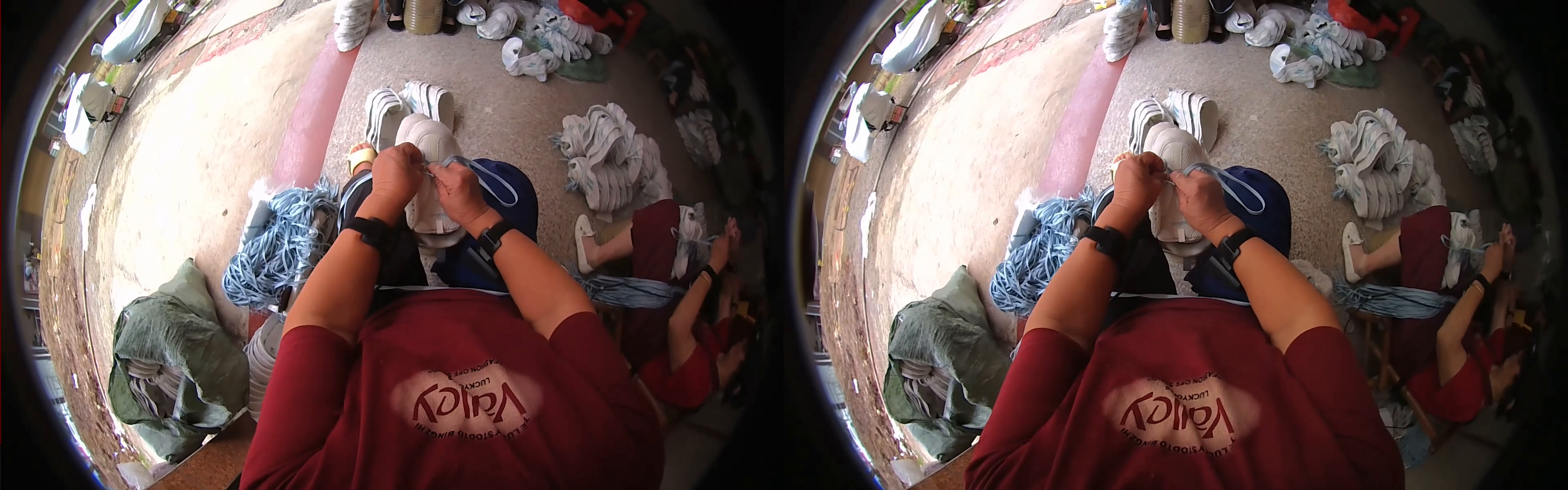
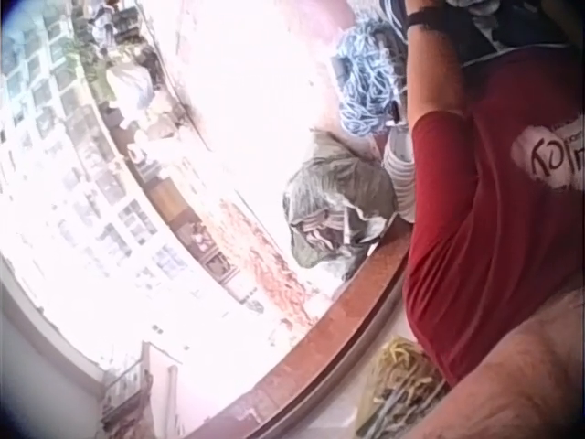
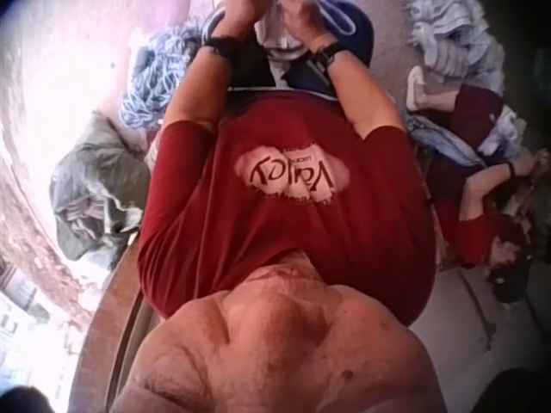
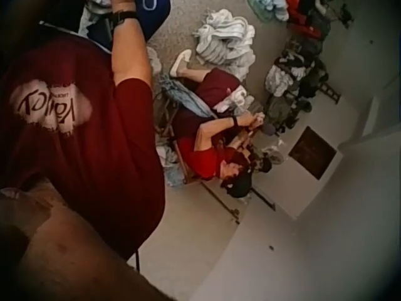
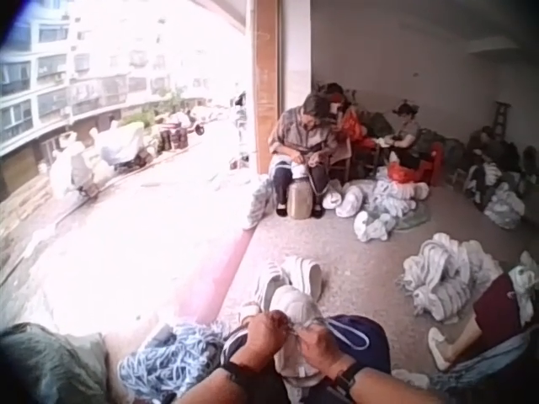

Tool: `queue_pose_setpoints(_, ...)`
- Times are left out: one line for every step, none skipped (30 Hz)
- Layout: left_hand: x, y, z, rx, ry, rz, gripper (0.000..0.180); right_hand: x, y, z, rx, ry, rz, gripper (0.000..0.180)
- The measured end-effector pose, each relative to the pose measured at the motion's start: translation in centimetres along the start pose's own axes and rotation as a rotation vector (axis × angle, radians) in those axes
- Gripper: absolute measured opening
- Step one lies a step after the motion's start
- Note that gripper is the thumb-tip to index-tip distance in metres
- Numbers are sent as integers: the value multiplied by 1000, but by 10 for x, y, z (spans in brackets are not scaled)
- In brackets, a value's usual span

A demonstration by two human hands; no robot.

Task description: Insert laces into a white athletic shoe and tie them.

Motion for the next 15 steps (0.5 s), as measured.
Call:
queue_pose_setpoints(-4, -1, 2, -1, 8, 12, 8, 0, 0, 0, 3, 5, -1, 13)
queue_pose_setpoints(-7, -8, 18, 111, 141, 73, 9, -1, 1, 1, 13, 18, 3, 13)
queue_pose_setpoints(-6, -18, 34, 218, 295, 150, 11, -2, 2, 1, 26, 22, 11, 12)
queue_pose_setpoints(-2, -29, 47, 422, 439, 225, 17, -2, 3, 3, 26, 31, 5, 12)
queue_pose_setpoints(-1, -31, 45, 433, 404, 217, 17, -3, 6, -3, -30, -46, -5, 12)
queue_pose_setpoints(2, -26, 47, 474, 415, 135, 14, -2, 5, -13, -77, -166, 12, 12)
queue_pose_setpoints(6, -23, 50, 514, 438, 62, 13, -5, 8, -5, -84, -116, -13, 12)
queue_pose_setpoints(9, -16, 46, 441, 381, -18, 12, -3, 6, -13, -235, -229, -14, 11)
queue_pose_setpoints(14, -15, 44, 444, 373, -44, 12, -1, 2, -19, -389, -335, -24, 13)
queue_pose_setpoints(17, -12, 37, 292, 315, -57, 15, -2, -1, -17, -389, -343, -9, 13)
queue_pose_setpoints(18, -6, 28, 145, 238, -90, 19, -4, -7, -13, -307, -326, 50, 16)
queue_pose_setpoints(20, -1, 13, 25, 96, -118, 17, -7, -12, -8, -230, -282, 100, 19)
queue_pose_setpoints(20, -2, 12, 22, 95, -97, 17, -8, -14, -10, -228, -304, 101, 19)
queue_pose_setpoints(19, -6, 6, -52, 43, -42, 16, -9, -14, -11, -164, -296, 94, 20)
queue_pose_setpoints(19, -11, 0, -123, -18, 15, 16, -10, -13, -13, -99, -291, 86, 22)
Point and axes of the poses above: each hand's wrist, its own x-axis away from the middle knuckle, its own y-axis out of the back of the hand, z = x × y, the point moved 10 cm from there along -x, towards the middle knuckle, and after that the axes turned 4 degrees about y, right-handed, at the moved point
